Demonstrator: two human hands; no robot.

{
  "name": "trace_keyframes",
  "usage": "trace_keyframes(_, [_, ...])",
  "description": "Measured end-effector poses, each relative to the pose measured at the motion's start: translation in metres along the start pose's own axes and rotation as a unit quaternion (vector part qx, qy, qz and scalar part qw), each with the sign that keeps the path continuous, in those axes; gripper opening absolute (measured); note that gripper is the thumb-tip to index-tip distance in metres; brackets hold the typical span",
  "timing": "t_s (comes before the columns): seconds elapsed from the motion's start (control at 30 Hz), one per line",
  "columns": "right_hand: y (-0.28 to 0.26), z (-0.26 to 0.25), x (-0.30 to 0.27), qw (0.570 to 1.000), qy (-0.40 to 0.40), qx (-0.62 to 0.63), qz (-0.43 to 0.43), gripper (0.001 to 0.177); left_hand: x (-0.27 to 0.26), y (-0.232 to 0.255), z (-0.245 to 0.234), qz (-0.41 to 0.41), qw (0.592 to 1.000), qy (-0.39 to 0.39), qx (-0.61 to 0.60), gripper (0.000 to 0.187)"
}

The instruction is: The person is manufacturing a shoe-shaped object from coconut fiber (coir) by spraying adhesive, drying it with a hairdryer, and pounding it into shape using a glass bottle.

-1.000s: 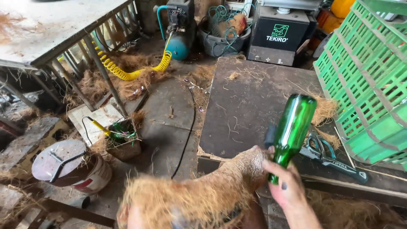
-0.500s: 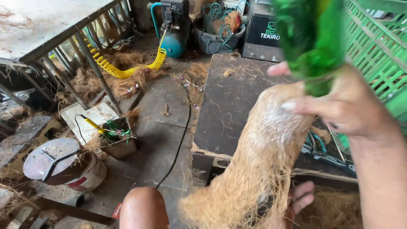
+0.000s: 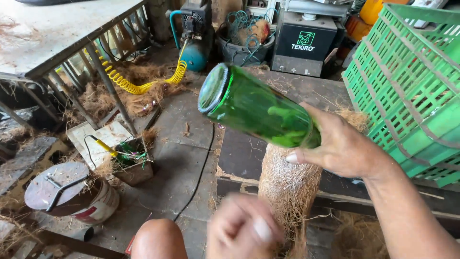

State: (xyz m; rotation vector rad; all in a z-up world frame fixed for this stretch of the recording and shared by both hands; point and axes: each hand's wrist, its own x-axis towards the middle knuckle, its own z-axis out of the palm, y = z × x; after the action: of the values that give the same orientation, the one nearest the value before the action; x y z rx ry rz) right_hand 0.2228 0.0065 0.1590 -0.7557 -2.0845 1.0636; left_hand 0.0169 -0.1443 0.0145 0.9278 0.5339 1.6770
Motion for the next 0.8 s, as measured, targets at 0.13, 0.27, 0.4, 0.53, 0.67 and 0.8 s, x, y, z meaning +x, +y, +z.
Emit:
trace_keyframes(0.13, [-0.022,0.012,-0.001,0.995,0.038,-0.096,-0.017,0.068,0.091,0.02,0.04,-0.001,0.964,-0.064,0.257,0.105])
trace_keyframes(0.27, [-0.018,0.026,-0.011,0.997,0.051,-0.063,-0.003,0.068,0.086,-0.008,0.037,-0.184,0.975,-0.126,0.0,0.096])
trace_keyframes(0.4, [-0.02,0.029,-0.035,0.985,0.104,-0.136,0.004,0.079,0.075,-0.015,0.031,-0.195,0.977,-0.082,0.02,0.077])
trace_keyframes(0.53, [-0.019,0.009,-0.06,0.967,0.199,-0.159,0.015,0.07,0.078,-0.004,0.028,-0.203,0.976,-0.066,0.028,0.083])
trace_keyframes(0.67, [0.005,0.0,-0.094,0.96,0.24,-0.136,0.044,0.073,0.081,-0.004,0.022,-0.221,0.975,-0.039,0.007,0.077])
trace_keyframes(0.8, [0.06,0.03,-0.112,0.883,0.266,-0.385,0.027,0.079,0.088,0.0,0.02,-0.214,0.971,-0.038,0.097,0.069])
